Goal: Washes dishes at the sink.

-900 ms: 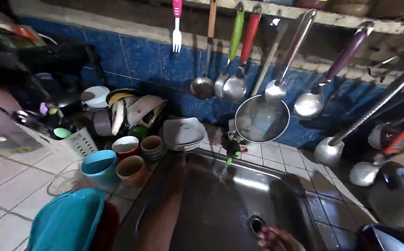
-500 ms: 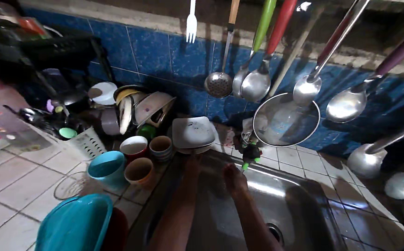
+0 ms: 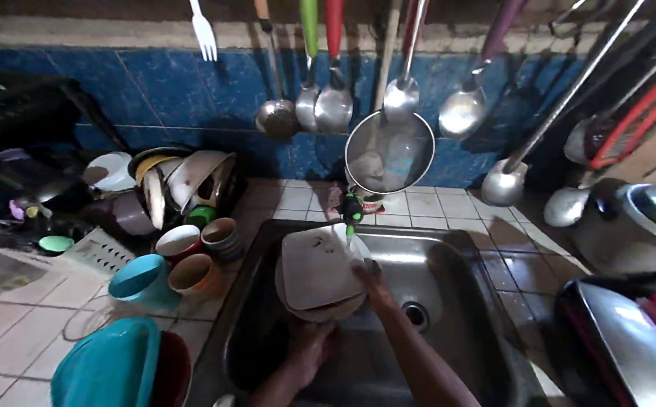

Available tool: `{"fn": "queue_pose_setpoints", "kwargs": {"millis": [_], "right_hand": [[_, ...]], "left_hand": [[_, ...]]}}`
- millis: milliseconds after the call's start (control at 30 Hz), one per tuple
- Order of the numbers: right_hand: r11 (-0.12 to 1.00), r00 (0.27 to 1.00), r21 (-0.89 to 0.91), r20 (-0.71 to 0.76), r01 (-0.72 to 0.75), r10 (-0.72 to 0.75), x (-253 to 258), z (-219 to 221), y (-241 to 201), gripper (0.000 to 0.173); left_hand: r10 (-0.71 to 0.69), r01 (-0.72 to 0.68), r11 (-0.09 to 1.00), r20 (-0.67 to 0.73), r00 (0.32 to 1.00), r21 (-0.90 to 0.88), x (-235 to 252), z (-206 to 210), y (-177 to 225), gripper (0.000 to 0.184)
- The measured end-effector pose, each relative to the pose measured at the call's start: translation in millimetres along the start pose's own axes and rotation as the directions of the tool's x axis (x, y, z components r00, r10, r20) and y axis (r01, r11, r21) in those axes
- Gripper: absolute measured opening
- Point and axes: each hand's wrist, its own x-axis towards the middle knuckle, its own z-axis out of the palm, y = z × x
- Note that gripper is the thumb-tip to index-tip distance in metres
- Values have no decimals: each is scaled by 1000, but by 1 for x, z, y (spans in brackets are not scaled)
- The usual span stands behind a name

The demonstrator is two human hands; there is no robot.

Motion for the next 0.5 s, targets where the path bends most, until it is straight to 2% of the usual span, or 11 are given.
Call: {"fn": "queue_pose_setpoints", "kwargs": {"millis": [33, 67, 100, 133, 200, 267, 333, 367, 400, 467, 500], "right_hand": [[1000, 1000, -17, -8, 14, -15, -8, -13, 3, 53], [998, 999, -62, -13, 29, -30, -16, -25, 6, 55], [992, 999, -118, -20, 47, -49, -21, -38, 8, 56], [985, 997, -164, -35, 58, -65, -25, -48, 11, 57], [974, 995, -224, -73, 44, -62, -33, -67, 20, 58], [972, 993, -236, -113, -4, -23, -36, -79, 27, 59], [950, 989, -305, -149, -59, 14, -32, -80, 28, 60], [905, 986, -418, -168, -78, 7, -28, -78, 25, 60], [804, 986, -588, -165, -85, -17, -24, -75, 22, 59], [394, 992, -918, -91, -48, -92, -18, -69, 22, 54], [212, 991, -977, -13, 16, -136, -15, -66, 29, 55]], "left_hand": [[-114, 83, 970, 124, 986, 229, -7, -6, 3, 30], [-229, 112, 884, 212, 950, 454, -11, -10, 11, 31], [-290, 89, 790, 242, 926, 606, -12, -11, 22, 31], [-281, 58, 731, 223, 934, 680, -11, -10, 32, 31], [-105, 7, 683, 89, 991, 730, 4, -9, 47, 33], [70, -36, 598, -7, 998, 801, 34, -9, 51, 43], [128, -9, 541, -72, 989, 841, 64, -6, 41, 56], [148, 6, 530, -99, 984, 848, 75, -2, 35, 59], [181, 17, 520, -130, 975, 854, 84, 4, 30, 59], [248, 29, 512, -179, 952, 858, 95, 14, 22, 56], [287, 13, 513, -185, 940, 858, 96, 19, 21, 59]]}}
